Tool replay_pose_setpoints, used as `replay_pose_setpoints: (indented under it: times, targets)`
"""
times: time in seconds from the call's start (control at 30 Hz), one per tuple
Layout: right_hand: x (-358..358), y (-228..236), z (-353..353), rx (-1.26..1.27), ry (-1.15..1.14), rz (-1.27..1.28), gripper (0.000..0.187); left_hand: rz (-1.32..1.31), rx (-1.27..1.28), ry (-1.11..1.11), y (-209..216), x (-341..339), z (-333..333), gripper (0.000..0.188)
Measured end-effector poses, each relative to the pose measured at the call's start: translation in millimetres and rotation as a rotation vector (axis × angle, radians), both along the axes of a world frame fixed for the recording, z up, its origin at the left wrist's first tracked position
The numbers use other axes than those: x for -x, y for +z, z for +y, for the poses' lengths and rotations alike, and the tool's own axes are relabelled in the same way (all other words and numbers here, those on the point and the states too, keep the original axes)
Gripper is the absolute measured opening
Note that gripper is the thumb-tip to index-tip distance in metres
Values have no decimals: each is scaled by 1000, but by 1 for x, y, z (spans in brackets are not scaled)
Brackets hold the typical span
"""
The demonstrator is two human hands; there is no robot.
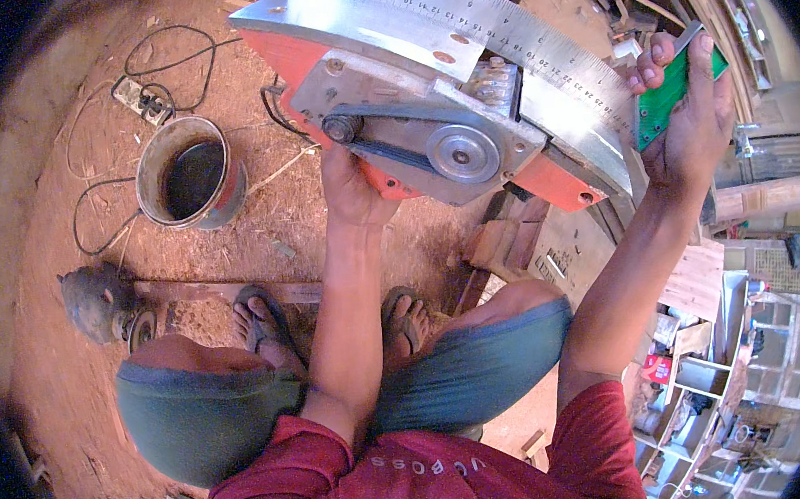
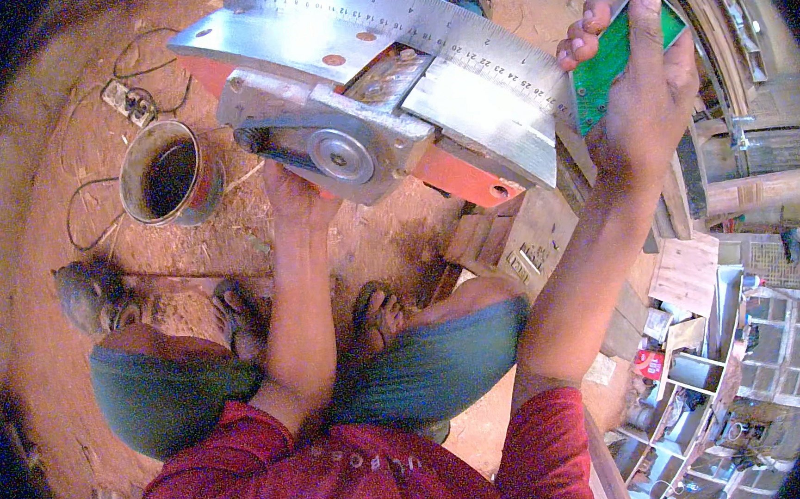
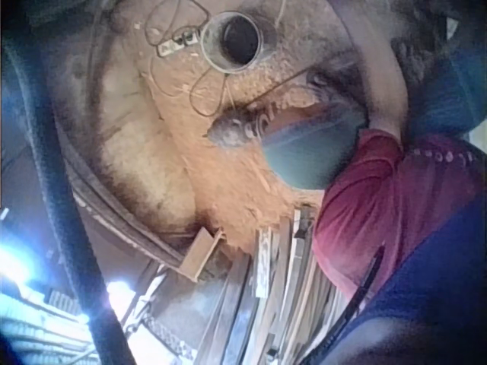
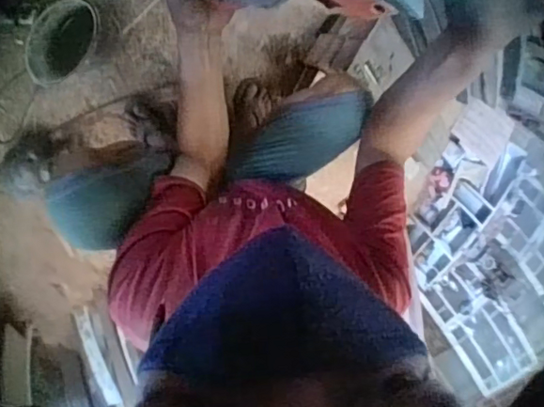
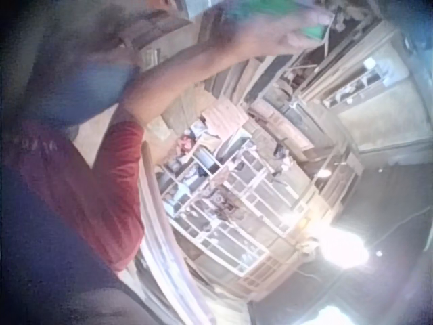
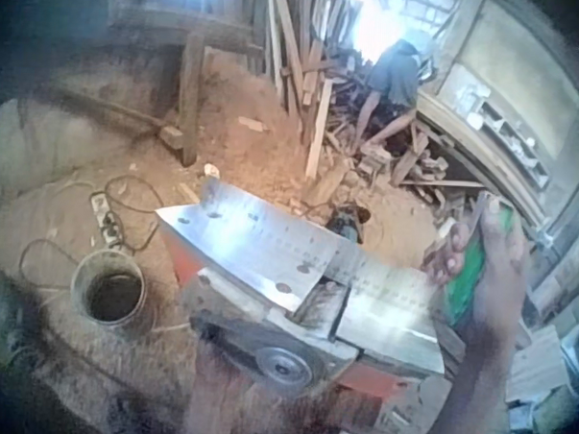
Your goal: The person holds an electric planer and uses a metal ruler to check the alignment of the blades on the underside, then removes a blade and inspects it by hand.
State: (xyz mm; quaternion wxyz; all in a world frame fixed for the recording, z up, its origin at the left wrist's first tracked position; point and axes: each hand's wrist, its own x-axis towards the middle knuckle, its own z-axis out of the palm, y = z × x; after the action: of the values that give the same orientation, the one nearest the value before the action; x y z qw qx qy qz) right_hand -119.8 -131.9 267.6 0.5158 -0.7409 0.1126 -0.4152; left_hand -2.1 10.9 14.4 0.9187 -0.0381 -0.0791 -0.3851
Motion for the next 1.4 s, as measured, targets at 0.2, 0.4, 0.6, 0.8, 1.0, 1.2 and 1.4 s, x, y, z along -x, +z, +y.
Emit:
replay_pose_setpoints:
  times: [0.2,0.4,0.6,0.8,1.0,1.2,1.4]
  targets:
    - [0,3,-8,18,-63,35,22,21,117,-7,4,2,-2,54]
    - [2,-1,-24,-16,26,68,20,60,-23,14,7,1,-4,49]
    - [8,-1,-29,15,-34,77,24,-14,-40,93,10,10,-2,51]
    - [5,0,-30,-76,2,56,22,67,-66,21,12,6,-2,44]
    - [1,2,-27,-66,22,43,21,25,-100,64,3,4,-7,58]
    - [4,2,-27,-60,40,38,22,-23,-141,81,3,7,-6,64]
    - [3,4,-22,-32,21,34,23,-13,-171,50,0,4,-7,66]
